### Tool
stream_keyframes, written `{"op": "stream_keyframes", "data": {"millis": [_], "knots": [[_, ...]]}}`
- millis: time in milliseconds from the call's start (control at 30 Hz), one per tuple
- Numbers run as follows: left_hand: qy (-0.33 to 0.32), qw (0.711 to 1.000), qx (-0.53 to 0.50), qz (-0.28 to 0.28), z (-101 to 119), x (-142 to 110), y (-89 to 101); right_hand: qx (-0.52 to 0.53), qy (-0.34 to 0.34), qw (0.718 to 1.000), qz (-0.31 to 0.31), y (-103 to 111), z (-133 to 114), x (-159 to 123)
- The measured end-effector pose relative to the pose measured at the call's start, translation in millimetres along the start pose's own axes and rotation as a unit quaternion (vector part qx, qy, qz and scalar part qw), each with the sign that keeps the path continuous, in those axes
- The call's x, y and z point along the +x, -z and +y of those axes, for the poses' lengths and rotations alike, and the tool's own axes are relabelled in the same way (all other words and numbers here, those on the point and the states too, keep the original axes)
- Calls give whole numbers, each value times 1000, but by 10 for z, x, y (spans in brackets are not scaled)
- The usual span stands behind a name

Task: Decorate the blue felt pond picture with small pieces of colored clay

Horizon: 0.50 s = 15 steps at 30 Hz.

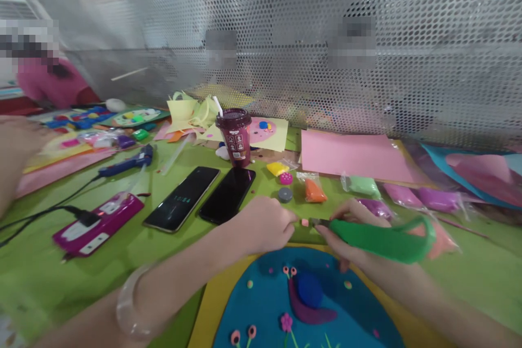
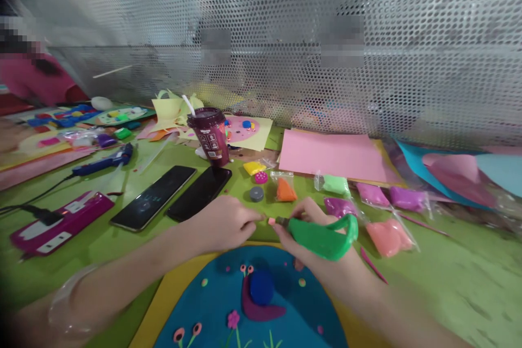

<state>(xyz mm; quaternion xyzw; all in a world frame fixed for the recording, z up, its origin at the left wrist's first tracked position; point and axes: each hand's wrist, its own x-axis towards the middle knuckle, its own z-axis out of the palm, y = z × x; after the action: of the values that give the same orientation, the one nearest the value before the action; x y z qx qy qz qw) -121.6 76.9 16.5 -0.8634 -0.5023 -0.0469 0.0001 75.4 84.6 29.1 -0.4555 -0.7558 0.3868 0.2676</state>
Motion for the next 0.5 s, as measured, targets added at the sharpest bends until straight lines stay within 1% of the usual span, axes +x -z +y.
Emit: {"op": "stream_keyframes", "data": {"millis": [67,167,233,300,433,500], "knots": [[-5,1000,3,-11,25,-2,8,0,11,1000,16,-40,8,-8],[-10,999,13,-28,67,-4,35,-21,35,997,59,-126,100,-10],[-14,999,18,-39,97,-1,59,-46,49,994,91,-179,168,-12],[-17,999,22,-47,123,2,80,-84,68,988,109,-212,203,-19],[-19,998,28,-43,147,5,81,-155,109,971,145,-206,159,-27],[-20,999,28,-41,145,4,64,-171,135,966,142,-187,122,-24]]}}
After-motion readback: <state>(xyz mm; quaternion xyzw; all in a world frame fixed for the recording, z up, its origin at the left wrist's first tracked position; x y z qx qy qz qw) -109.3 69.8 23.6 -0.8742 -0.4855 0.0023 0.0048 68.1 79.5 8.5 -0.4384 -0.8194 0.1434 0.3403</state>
